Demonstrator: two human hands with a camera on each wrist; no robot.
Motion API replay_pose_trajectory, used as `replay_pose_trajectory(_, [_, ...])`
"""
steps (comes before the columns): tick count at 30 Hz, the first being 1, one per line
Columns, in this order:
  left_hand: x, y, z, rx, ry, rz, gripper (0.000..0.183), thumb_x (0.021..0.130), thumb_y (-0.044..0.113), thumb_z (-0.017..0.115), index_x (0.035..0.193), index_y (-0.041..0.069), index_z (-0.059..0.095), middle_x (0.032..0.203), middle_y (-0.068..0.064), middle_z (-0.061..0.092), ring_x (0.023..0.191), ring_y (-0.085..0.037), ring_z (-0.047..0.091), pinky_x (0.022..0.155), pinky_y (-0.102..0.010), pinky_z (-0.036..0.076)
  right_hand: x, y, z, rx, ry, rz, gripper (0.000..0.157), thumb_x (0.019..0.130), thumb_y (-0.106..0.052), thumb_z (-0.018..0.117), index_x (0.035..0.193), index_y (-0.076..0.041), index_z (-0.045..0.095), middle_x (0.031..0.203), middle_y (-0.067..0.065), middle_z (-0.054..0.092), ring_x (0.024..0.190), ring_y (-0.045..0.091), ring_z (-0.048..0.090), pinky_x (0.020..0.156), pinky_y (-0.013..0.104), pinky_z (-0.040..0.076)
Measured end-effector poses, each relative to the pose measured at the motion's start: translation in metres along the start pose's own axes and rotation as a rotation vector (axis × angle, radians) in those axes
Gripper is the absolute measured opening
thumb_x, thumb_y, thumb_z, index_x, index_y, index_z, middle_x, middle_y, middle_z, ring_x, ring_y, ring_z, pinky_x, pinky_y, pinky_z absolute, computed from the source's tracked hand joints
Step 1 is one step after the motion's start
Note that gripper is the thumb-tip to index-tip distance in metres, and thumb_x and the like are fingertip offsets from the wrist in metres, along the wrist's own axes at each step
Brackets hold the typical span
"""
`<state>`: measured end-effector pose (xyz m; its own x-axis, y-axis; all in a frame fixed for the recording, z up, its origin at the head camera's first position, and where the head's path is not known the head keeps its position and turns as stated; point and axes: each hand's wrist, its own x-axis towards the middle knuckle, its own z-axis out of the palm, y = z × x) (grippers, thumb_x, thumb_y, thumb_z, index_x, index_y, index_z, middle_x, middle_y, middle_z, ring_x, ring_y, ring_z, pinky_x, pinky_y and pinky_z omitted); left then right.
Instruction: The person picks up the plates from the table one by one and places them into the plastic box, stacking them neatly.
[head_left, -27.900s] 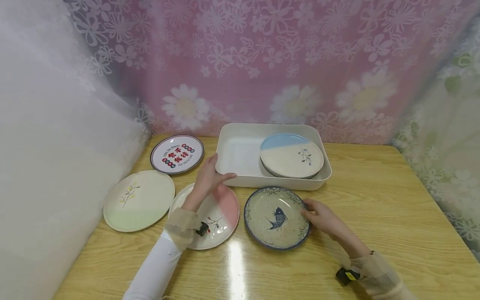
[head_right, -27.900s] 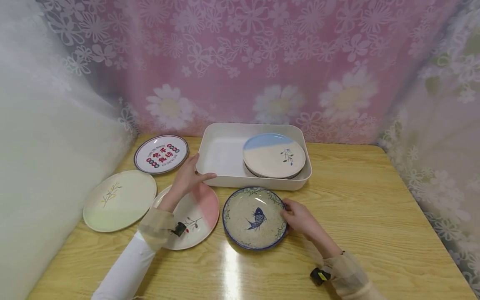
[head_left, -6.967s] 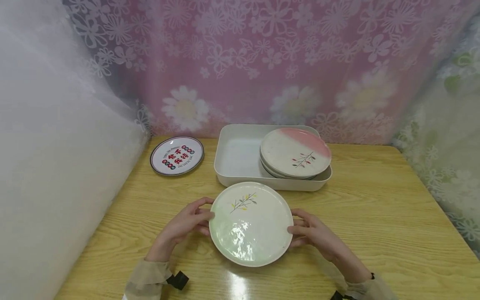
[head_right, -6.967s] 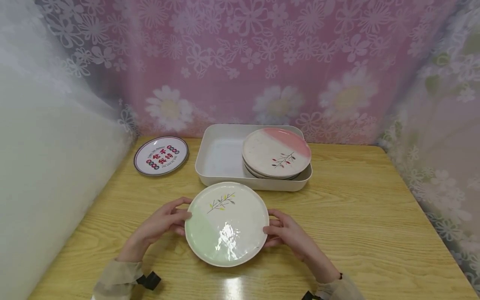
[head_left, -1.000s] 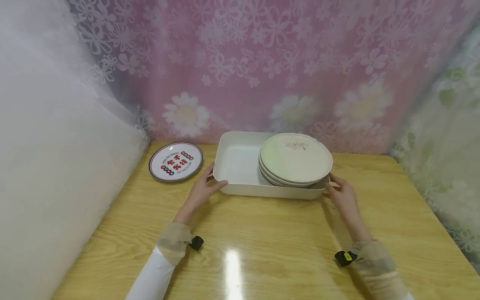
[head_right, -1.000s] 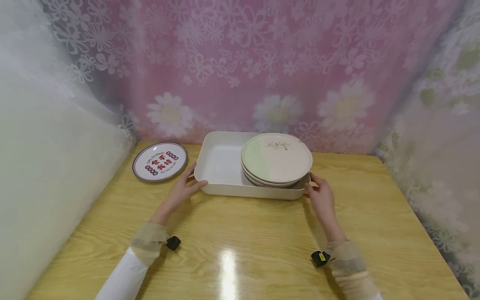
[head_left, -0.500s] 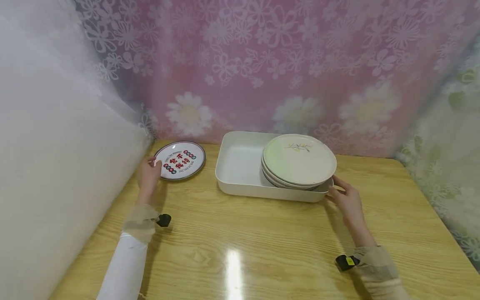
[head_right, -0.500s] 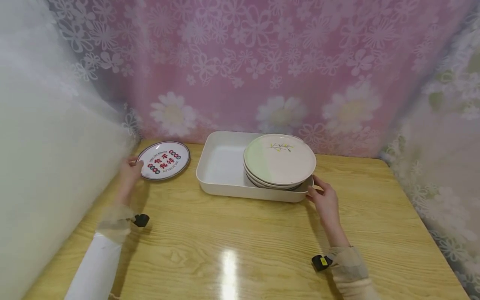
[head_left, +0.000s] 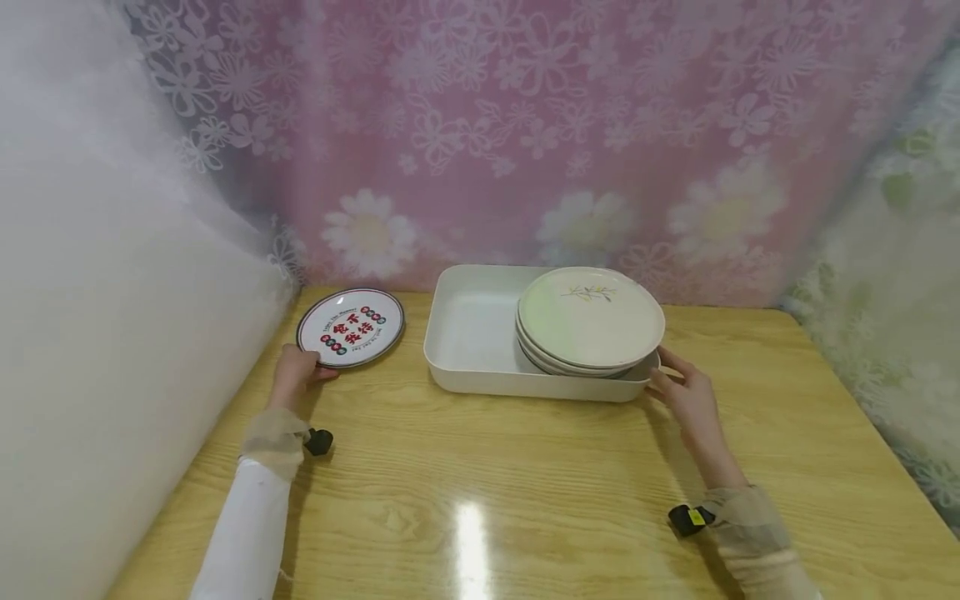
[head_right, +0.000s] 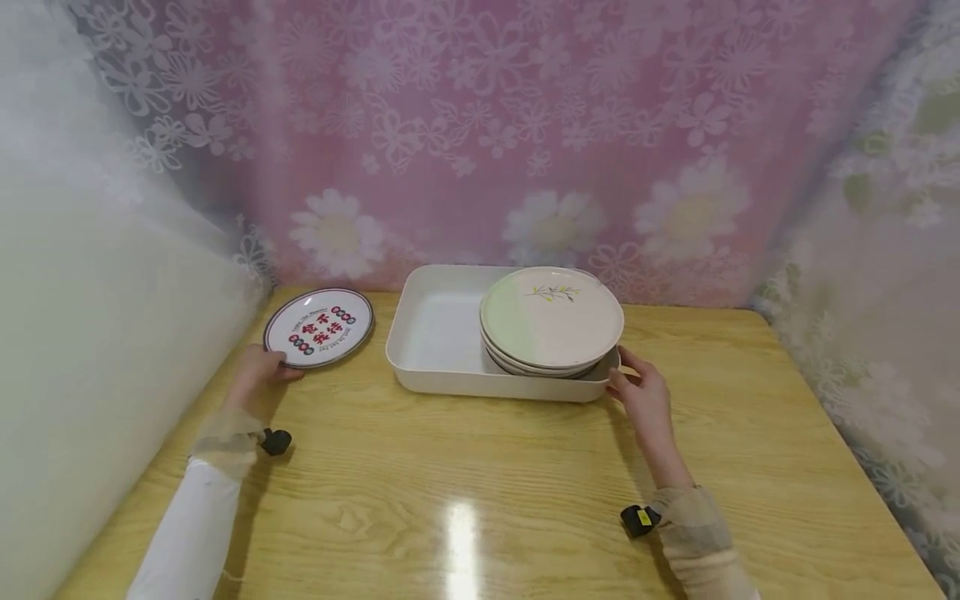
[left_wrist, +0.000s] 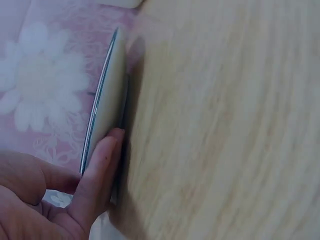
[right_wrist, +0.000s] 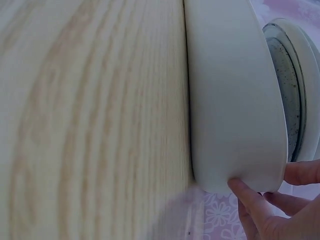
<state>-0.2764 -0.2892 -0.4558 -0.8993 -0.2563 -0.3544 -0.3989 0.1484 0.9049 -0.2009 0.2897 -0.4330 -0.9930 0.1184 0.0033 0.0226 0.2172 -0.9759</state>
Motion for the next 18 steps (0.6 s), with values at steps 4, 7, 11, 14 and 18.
replay_pose_trajectory(4, [-0.001,0.002,0.001,-0.228,-0.034,-0.040,0.057,0.098,-0.011,0.033,0.151,-0.018,0.013,0.114,-0.023,0.049,0.060,-0.012,0.068,0.078,-0.027,0.062,-0.001,-0.001,-0.001,-0.007,0.003,-0.005,0.053,0.106,-0.006,0.047,0.155,0.006,0.031,0.155,0.031,0.032,0.093,-0.012,0.057,0.087,0.017,0.056])
replay_pose_trajectory(7, [-0.002,0.005,-0.002,-0.295,-0.068,-0.060,0.062,0.101,-0.009,0.032,0.155,-0.012,0.002,0.120,-0.023,0.045,0.066,-0.011,0.067,0.084,-0.027,0.060,0.000,-0.002,-0.001,-0.008,0.003,-0.009,0.053,0.106,-0.007,0.046,0.155,0.006,0.030,0.155,0.031,0.031,0.094,-0.011,0.057,0.088,0.018,0.056])
replay_pose_trajectory(11, [-0.008,0.006,0.001,-0.344,-0.093,-0.048,0.065,0.102,-0.009,0.033,0.157,-0.009,-0.002,0.125,-0.022,0.042,0.076,-0.012,0.066,0.090,-0.028,0.058,0.002,0.000,-0.004,-0.011,0.003,-0.014,0.053,0.106,-0.007,0.046,0.155,0.006,0.029,0.155,0.031,0.031,0.094,-0.012,0.057,0.087,0.016,0.056])
replay_pose_trajectory(14, [-0.015,0.004,0.001,-0.373,-0.087,-0.036,0.065,0.101,-0.010,0.032,0.157,-0.008,-0.002,0.128,-0.023,0.041,0.080,-0.012,0.066,0.091,-0.028,0.058,0.001,0.001,-0.005,-0.003,-0.007,-0.015,0.054,0.106,-0.006,0.046,0.155,0.007,0.028,0.155,0.032,0.030,0.093,-0.012,0.057,0.087,0.015,0.055])
replay_pose_trajectory(18, [-0.025,0.003,-0.002,-0.411,-0.085,-0.030,0.064,0.101,-0.011,0.031,0.156,-0.009,-0.002,0.130,-0.024,0.040,0.077,-0.010,0.068,0.090,-0.028,0.058,-0.002,0.001,-0.004,0.012,-0.017,-0.019,0.055,0.106,-0.006,0.046,0.155,0.008,0.027,0.155,0.033,0.029,0.094,-0.012,0.057,0.088,0.017,0.056])
